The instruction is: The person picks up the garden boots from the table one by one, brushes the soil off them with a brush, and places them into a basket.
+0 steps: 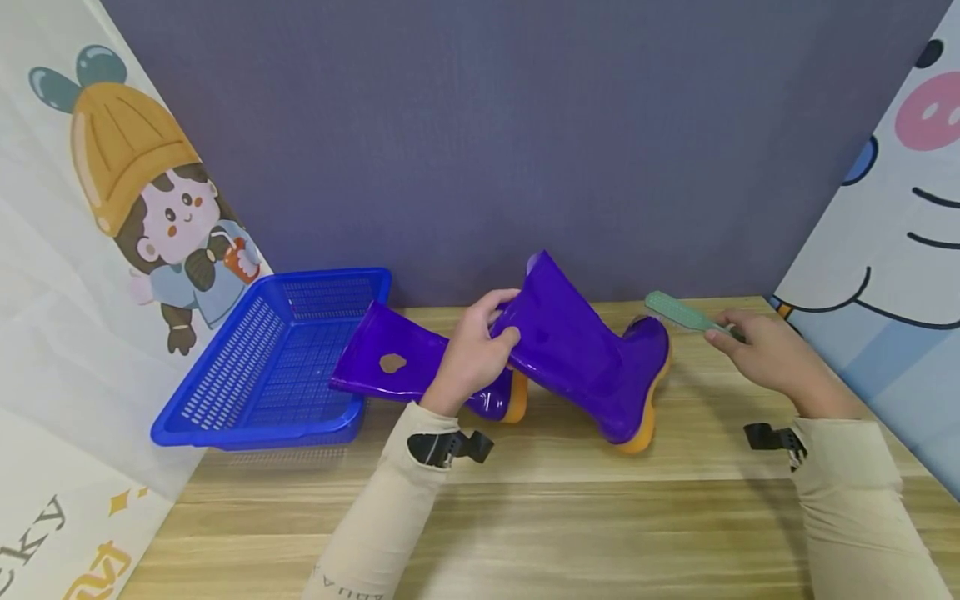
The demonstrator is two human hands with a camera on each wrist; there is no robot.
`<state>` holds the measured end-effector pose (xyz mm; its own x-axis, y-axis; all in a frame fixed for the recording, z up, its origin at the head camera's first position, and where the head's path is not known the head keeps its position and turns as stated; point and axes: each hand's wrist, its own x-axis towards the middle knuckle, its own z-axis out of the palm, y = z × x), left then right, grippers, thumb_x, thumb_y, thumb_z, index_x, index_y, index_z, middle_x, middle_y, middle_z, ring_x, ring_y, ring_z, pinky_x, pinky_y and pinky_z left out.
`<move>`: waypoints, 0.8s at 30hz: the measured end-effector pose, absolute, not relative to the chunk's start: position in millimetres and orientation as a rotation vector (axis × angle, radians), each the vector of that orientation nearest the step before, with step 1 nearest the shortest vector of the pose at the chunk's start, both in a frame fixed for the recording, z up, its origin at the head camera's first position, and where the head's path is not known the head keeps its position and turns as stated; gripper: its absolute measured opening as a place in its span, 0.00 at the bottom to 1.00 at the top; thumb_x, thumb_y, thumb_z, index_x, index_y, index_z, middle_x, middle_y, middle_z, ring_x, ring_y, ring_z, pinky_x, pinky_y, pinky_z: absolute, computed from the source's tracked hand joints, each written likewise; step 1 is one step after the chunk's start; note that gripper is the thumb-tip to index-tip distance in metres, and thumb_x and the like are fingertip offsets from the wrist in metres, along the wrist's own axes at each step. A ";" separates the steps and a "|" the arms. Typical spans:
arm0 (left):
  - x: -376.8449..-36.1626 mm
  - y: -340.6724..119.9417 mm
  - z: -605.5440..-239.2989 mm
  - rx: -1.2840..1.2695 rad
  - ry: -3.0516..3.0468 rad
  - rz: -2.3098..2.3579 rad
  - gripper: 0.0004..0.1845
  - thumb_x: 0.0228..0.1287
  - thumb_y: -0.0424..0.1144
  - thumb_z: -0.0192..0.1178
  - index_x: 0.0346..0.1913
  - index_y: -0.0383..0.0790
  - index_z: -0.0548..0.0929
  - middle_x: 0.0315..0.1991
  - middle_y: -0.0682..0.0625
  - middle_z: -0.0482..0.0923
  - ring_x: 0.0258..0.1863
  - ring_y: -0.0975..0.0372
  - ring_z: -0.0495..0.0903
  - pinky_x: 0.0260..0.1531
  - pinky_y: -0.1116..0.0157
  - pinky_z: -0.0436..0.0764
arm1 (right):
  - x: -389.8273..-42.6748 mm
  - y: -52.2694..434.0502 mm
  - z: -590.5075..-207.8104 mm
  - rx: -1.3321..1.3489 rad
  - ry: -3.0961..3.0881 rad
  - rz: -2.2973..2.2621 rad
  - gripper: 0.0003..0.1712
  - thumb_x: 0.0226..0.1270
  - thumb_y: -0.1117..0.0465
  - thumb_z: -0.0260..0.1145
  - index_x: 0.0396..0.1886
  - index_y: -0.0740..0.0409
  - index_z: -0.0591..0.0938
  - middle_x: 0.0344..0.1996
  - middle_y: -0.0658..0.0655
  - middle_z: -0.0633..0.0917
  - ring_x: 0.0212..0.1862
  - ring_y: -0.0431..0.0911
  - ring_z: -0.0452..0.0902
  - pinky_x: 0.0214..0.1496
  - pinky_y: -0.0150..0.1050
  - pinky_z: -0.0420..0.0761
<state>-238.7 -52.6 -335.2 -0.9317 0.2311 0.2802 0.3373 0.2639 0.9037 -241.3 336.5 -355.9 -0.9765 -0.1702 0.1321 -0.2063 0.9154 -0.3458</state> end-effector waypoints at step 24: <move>-233.0 -50.4 -331.9 -0.758 -2.260 -1.440 0.26 0.64 0.23 0.50 0.61 0.43 0.85 0.60 0.49 0.85 0.55 0.61 0.81 0.62 0.59 0.79 | -245.5 332.1 -364.5 0.336 -2.975 0.548 0.28 0.80 0.48 0.57 0.59 0.69 0.81 0.57 0.78 0.81 0.54 0.74 0.79 0.52 0.68 0.78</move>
